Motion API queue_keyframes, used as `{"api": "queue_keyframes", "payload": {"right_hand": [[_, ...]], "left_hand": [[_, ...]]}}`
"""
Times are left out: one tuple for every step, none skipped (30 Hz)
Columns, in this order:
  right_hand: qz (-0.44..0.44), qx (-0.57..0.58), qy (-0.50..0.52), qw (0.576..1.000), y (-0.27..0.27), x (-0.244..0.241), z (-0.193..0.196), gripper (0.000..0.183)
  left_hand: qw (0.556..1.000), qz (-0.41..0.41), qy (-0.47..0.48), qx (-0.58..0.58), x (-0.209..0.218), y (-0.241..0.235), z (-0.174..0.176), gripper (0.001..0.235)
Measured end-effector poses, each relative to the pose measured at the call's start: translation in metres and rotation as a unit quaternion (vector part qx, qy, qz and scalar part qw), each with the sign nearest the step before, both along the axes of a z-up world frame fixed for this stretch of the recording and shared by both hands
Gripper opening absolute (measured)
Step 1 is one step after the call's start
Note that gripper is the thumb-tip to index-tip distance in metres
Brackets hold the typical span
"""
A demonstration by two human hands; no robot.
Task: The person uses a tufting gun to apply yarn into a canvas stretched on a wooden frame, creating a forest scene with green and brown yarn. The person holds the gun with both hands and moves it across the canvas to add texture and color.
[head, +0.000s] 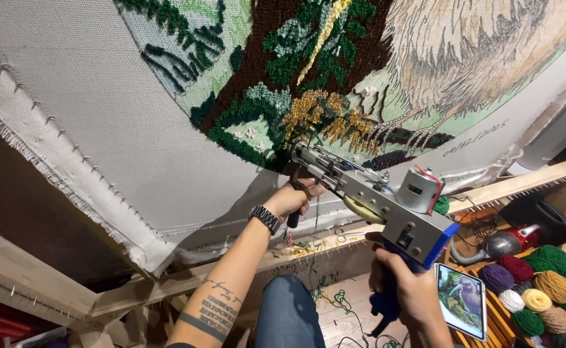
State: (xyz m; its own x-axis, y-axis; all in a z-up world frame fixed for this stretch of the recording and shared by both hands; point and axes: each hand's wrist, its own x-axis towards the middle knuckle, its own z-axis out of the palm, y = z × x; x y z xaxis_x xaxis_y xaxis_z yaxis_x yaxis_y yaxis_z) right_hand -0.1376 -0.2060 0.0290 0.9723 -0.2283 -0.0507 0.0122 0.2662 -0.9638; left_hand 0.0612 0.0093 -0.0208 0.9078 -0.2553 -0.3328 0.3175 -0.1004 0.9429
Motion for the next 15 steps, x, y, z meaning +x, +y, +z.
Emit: {"api": "queue_keyframes", "payload": {"right_hand": [[0.0, 0.0, 0.0, 1.0, -0.007, -0.004, -0.001, 0.019], [0.019, 0.002, 0.004, 1.0, -0.013, -0.008, -0.002, 0.028], [0.038, 0.004, 0.009, 0.999, -0.019, -0.011, -0.003, 0.037], [0.038, 0.005, 0.009, 0.999, -0.024, -0.015, -0.008, 0.037], [0.026, 0.024, 0.007, 0.999, -0.028, -0.018, -0.013, 0.026], [0.013, 0.044, 0.005, 0.999, -0.033, -0.021, -0.017, 0.019], [0.012, 0.043, 0.005, 0.999, -0.036, -0.024, -0.017, 0.019], [0.013, 0.049, 0.0, 0.999, -0.039, -0.026, -0.017, 0.019], [0.014, 0.055, -0.005, 0.998, -0.042, -0.029, -0.017, 0.018], [0.014, 0.055, -0.005, 0.998, -0.042, -0.031, -0.014, 0.018], [0.004, 0.061, -0.002, 0.998, -0.042, -0.033, -0.011, 0.017], [-0.005, 0.067, 0.001, 0.998, -0.043, -0.035, -0.008, 0.016], [-0.005, 0.067, 0.0, 0.998, -0.043, -0.036, -0.007, 0.016], [-0.008, 0.072, 0.003, 0.997, -0.044, -0.036, -0.006, 0.016], [-0.011, 0.076, 0.005, 0.997, -0.044, -0.036, -0.006, 0.016]], "left_hand": [[1.0, 0.0, 0.0, 0.0, -0.003, -0.003, -0.003, 0.079], [0.998, -0.031, -0.039, -0.027, -0.007, -0.005, -0.006, 0.043], [0.994, -0.063, -0.078, -0.053, -0.01, -0.007, -0.009, 0.024], [0.994, -0.063, -0.078, -0.052, -0.016, -0.009, -0.006, 0.024], [0.993, -0.074, -0.08, -0.053, -0.021, -0.011, -0.004, 0.025], [0.991, -0.086, -0.082, -0.053, -0.027, -0.013, -0.001, 0.027], [0.991, -0.087, -0.082, -0.053, -0.031, -0.015, 0.007, 0.027], [0.99, -0.105, -0.097, 0.001, -0.035, -0.016, 0.015, 0.027], [0.984, -0.122, -0.112, 0.056, -0.039, -0.017, 0.023, 0.04], [0.984, -0.123, -0.112, 0.056, -0.042, -0.019, 0.029, 0.04], [0.983, -0.129, -0.116, 0.069, -0.044, -0.021, 0.036, 0.034], [0.98, -0.134, -0.119, 0.081, -0.046, -0.023, 0.042, 0.027], [0.98, -0.134, -0.12, 0.081, -0.046, -0.023, 0.042, 0.027], [0.979, -0.14, -0.114, 0.093, -0.046, -0.023, 0.043, 0.029], [0.978, -0.144, -0.108, 0.105, -0.046, -0.022, 0.043, 0.031]]}}
